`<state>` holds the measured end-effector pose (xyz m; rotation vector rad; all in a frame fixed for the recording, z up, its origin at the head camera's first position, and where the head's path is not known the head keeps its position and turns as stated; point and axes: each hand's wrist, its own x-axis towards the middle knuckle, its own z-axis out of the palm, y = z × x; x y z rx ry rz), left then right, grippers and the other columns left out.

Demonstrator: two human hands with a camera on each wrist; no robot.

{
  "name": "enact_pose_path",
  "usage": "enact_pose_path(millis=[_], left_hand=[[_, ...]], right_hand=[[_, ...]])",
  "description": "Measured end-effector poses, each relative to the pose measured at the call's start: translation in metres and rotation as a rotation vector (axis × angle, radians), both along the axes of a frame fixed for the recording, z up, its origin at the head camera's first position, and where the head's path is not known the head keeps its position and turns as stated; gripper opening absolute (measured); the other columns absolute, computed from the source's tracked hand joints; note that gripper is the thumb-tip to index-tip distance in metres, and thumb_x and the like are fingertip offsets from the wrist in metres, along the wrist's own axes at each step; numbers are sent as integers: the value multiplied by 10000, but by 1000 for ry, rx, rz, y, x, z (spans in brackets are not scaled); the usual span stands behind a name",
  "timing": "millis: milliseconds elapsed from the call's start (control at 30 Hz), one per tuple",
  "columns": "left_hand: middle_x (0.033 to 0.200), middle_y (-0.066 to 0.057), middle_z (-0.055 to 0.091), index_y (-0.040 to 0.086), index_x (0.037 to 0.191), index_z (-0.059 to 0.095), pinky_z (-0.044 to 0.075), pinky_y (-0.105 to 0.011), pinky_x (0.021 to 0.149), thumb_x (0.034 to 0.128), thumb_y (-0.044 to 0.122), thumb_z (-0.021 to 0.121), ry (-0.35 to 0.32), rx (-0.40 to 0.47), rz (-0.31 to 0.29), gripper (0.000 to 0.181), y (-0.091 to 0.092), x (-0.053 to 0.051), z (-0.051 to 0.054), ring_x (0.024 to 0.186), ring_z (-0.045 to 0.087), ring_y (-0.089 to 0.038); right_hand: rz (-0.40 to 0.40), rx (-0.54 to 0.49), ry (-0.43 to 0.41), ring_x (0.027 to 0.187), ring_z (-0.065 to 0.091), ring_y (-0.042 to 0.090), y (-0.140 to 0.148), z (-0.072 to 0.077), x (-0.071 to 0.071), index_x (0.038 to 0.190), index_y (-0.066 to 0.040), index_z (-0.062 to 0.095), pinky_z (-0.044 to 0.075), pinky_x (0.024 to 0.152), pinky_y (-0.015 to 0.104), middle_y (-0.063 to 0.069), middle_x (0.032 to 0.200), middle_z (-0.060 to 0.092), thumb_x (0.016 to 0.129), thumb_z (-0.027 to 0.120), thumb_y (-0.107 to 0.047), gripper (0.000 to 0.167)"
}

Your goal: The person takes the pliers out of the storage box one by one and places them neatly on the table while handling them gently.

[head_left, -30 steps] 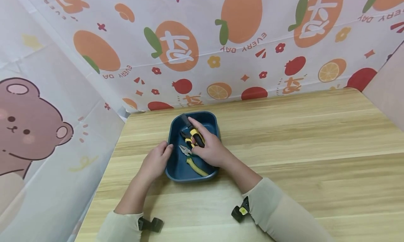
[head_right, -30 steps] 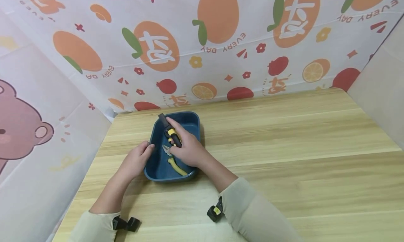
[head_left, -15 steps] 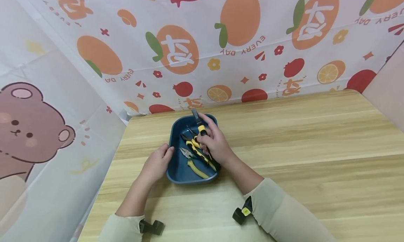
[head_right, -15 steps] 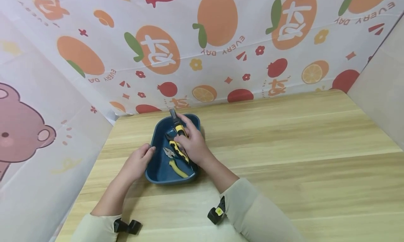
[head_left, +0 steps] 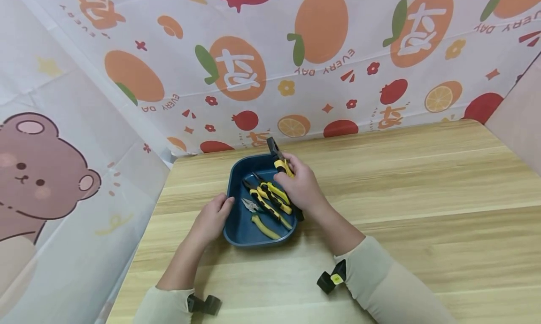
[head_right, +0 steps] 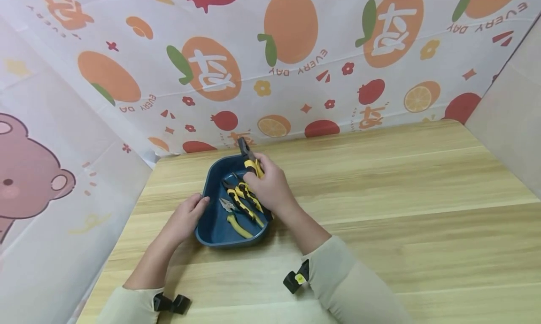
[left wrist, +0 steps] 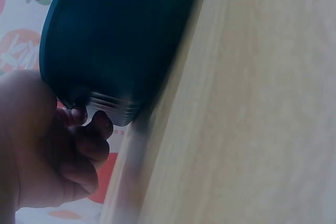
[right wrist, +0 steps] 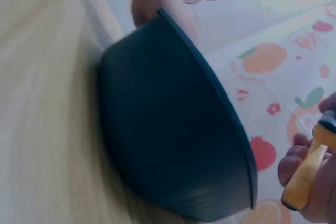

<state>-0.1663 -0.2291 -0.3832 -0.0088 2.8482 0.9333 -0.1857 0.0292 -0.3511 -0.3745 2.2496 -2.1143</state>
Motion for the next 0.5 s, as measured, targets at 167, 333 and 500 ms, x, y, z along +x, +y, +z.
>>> enact_pose_path(millis=[167, 333, 500], left_hand=[[1011, -119, 594, 70, 1041, 594, 445, -379, 817, 1059, 431, 352, -21, 70, -10, 435, -4, -2, -3, 966, 558, -256], [1083, -125, 621, 86, 1064, 621, 439, -418, 898, 1056, 454, 339, 5, 105, -14, 464, -7, -2, -5, 1020, 562, -264], [1052, -149, 613, 65, 1079, 616, 435, -457, 913, 1067, 460, 270, 50, 88, -39, 525, -9, -1, -6, 1031, 558, -280]], right_hand=[[-23, 204, -2, 917, 614, 218, 15, 2, -6, 1409, -176, 476, 542, 776, 323, 49, 1199, 610, 904, 612, -243, 527], [-29, 315, 32, 713, 545, 192, 25, 3, -11, 1413, -190, 483, 497, 660, 325, 51, 1188, 591, 892, 624, -262, 544], [-24, 369, 22, 697, 514, 223, 32, 5, -13, 1421, -207, 480, 474, 647, 334, 54, 1247, 581, 892, 625, -280, 554]])
